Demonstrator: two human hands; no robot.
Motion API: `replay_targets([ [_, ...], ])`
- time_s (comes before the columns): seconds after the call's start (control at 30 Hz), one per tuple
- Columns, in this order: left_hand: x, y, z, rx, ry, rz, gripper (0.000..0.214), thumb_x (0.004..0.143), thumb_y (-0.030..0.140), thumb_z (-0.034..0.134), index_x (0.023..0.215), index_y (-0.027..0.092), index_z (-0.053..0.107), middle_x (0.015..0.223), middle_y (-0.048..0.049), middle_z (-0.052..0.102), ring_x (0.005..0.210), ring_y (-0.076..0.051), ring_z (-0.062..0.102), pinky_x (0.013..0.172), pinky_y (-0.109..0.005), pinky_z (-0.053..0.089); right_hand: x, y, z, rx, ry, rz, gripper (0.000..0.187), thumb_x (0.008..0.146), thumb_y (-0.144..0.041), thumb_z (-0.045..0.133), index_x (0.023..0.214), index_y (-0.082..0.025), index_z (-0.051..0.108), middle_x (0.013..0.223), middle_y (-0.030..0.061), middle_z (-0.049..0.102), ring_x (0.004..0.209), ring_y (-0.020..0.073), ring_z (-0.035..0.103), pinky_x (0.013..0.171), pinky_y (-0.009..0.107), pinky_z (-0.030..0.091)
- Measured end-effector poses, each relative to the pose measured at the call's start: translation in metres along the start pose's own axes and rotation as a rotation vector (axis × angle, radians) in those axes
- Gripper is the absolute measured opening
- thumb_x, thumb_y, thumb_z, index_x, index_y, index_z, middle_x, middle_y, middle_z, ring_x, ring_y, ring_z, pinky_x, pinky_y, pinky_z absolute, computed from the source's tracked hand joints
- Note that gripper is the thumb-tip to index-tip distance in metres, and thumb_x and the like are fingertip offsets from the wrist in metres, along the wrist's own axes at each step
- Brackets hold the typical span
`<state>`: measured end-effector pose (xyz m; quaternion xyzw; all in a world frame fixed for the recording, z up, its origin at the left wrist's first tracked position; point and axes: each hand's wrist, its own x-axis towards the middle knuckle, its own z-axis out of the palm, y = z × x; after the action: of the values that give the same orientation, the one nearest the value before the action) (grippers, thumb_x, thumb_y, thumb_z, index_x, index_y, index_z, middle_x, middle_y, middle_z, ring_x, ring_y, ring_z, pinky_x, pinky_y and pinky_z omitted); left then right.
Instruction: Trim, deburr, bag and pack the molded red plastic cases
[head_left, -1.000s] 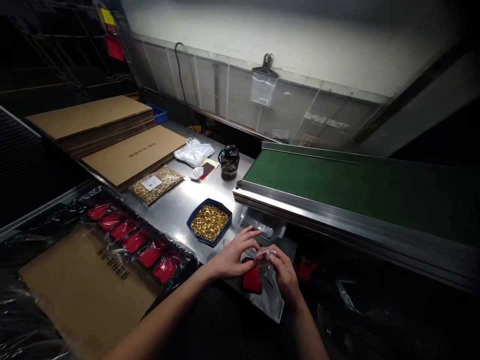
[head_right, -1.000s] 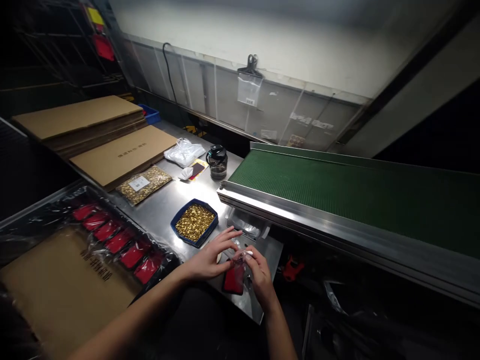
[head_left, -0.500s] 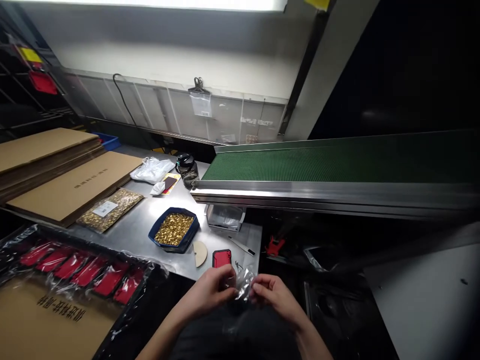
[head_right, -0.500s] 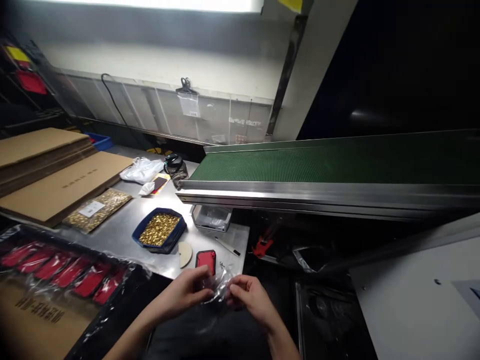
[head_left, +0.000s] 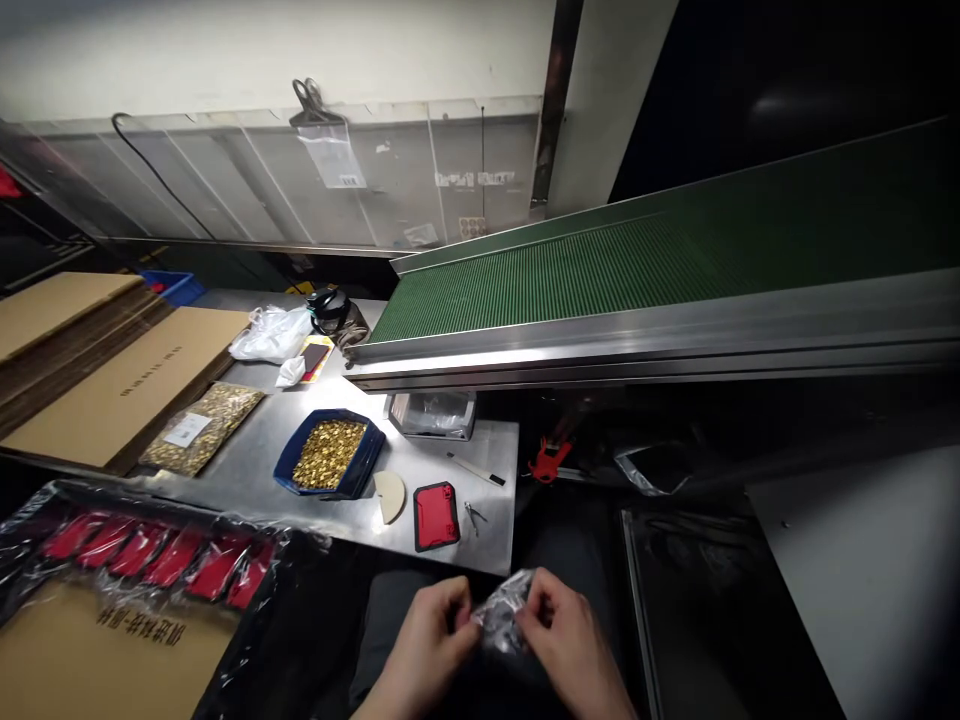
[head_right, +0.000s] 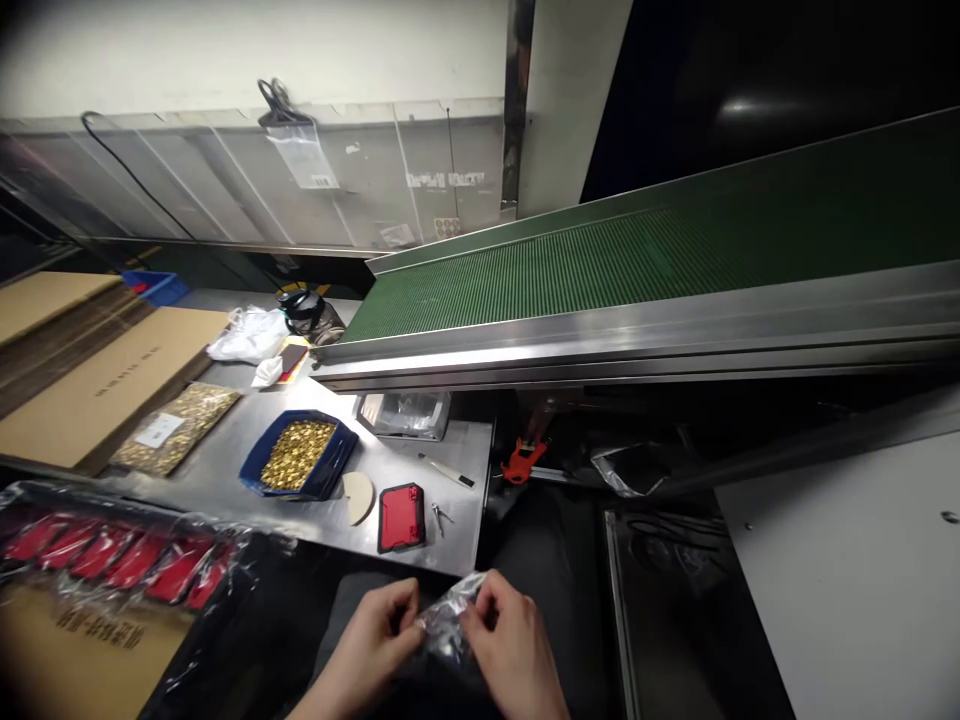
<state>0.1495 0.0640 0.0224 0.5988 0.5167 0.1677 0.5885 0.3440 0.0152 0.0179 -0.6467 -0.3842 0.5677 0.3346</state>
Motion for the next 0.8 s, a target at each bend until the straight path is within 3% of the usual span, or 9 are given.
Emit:
replay_targets([
  [0.1, 0.002, -0.002, -0.006, 0.044, 0.072, -0.003, 0.017, 0.071, 0.007, 0.053, 0.072, 0.02, 0.042, 0.069, 0.0039, 0.044, 0.069, -0.013, 0.04, 0.063, -0.024, 0.03, -0.003, -0.008, -0.005, -0.306, 0.062, -0.009, 0.027, 0.088, -0.035, 0.059, 0.07, -0.02, 0.045, 0.063, -0.0022, 0.054, 0.062, 0.0139, 0.049, 0.062, 0.026, 0.032],
  [0.2, 0.005, 0.001, -0.001, 0.053, 0.017, 0.037, 0.02, 0.07, 0.01, 0.06, 0.086, 0.019, 0.052, 0.081, 0.0023, 0.055, 0.077, -0.015, 0.048, 0.068, -0.023, 0.035, -0.001, -0.02, 0.001, -0.45, -0.052, -0.103, 0.027, 0.086, -0.026, 0.055, 0.066, -0.02, 0.038, 0.065, -0.0034, 0.05, 0.063, 0.0118, 0.046, 0.061, 0.024, 0.03],
  [0.27, 0.009, 0.001, 0.0, 0.07, 0.031, 0.038, 0.013, 0.07, 0.013, 0.061, 0.075, 0.019, 0.05, 0.073, 0.0029, 0.054, 0.071, -0.014, 0.046, 0.063, -0.023, 0.033, -0.001, -0.024, 0.008, -0.463, -0.129, -0.148, 0.028, 0.084, -0.022, 0.055, 0.064, -0.019, 0.035, 0.066, -0.0033, 0.048, 0.064, 0.0113, 0.045, 0.059, 0.024, 0.027],
  [0.4, 0.007, -0.008, -0.02, 0.137, 0.319, -0.015, 0.021, 0.078, 0.014, 0.048, 0.066, 0.021, 0.032, 0.063, 0.0041, 0.037, 0.064, -0.014, 0.035, 0.061, -0.026, 0.024, -0.003, -0.018, 0.018, -0.81, 0.015, -0.063, 0.023, 0.091, -0.024, 0.049, 0.068, -0.019, 0.045, 0.073, -0.0007, 0.052, 0.06, 0.0129, 0.044, 0.058, 0.029, 0.019],
  [0.47, -0.004, -0.012, -0.03, 0.159, 0.345, -0.014, 0.022, 0.079, 0.015, 0.047, 0.067, 0.022, 0.03, 0.064, 0.0037, 0.037, 0.065, -0.014, 0.036, 0.062, -0.027, 0.025, -0.001, -0.016, 0.025, -0.908, 0.029, -0.108, 0.011, 0.088, -0.017, 0.049, 0.08, -0.021, 0.055, 0.085, 0.0018, 0.059, 0.068, 0.0158, 0.052, 0.06, 0.029, 0.022],
  [0.6, -0.038, -0.024, -0.036, 0.167, 0.108, -0.013, 0.015, 0.069, 0.01, 0.05, 0.067, 0.02, 0.039, 0.069, 0.0025, 0.049, 0.067, -0.014, 0.043, 0.063, -0.027, 0.027, 0.017, -0.026, 0.038, -0.696, -0.124, -0.123, 0.022, 0.095, -0.024, 0.045, 0.078, -0.019, 0.058, 0.073, 0.0019, 0.058, 0.067, 0.0157, 0.054, 0.059, 0.025, 0.03],
  [0.67, -0.055, -0.039, -0.041, 0.15, 0.03, -0.05, 0.014, 0.068, 0.009, 0.049, 0.066, 0.019, 0.04, 0.068, 0.0031, 0.046, 0.067, -0.014, 0.042, 0.063, -0.026, 0.026, 0.033, -0.039, 0.038, -0.633, -0.281, -0.139, 0.025, 0.093, -0.033, 0.054, 0.073, -0.019, 0.06, 0.065, -0.0018, 0.056, 0.062, 0.0135, 0.054, 0.056, 0.023, 0.033],
  [0.73, -0.068, -0.061, -0.05, 0.127, 0.027, -0.113, 0.013, 0.07, 0.011, 0.047, 0.065, 0.02, 0.038, 0.066, 0.0034, 0.041, 0.066, -0.014, 0.04, 0.061, -0.026, 0.026, 0.051, -0.055, 0.037, -0.623, -0.529, -0.264, 0.017, 0.075, -0.034, 0.077, 0.087, -0.024, 0.07, 0.078, -0.0052, 0.066, 0.07, 0.0131, 0.061, 0.06, 0.019, 0.041],
  [0.8, -0.077, -0.085, -0.06, 0.107, 0.077, -0.185, 0.015, 0.07, 0.015, 0.048, 0.065, 0.02, 0.035, 0.064, 0.0036, 0.037, 0.064, -0.014, 0.036, 0.06, -0.026, 0.025, 0.072, -0.069, 0.04, -0.672, -0.646, -0.381, 0.041, 0.069, -0.034, 0.084, 0.108, -0.03, 0.071, 0.102, -0.005, 0.072, 0.088, 0.0159, 0.067, 0.074, 0.02, 0.049],
])
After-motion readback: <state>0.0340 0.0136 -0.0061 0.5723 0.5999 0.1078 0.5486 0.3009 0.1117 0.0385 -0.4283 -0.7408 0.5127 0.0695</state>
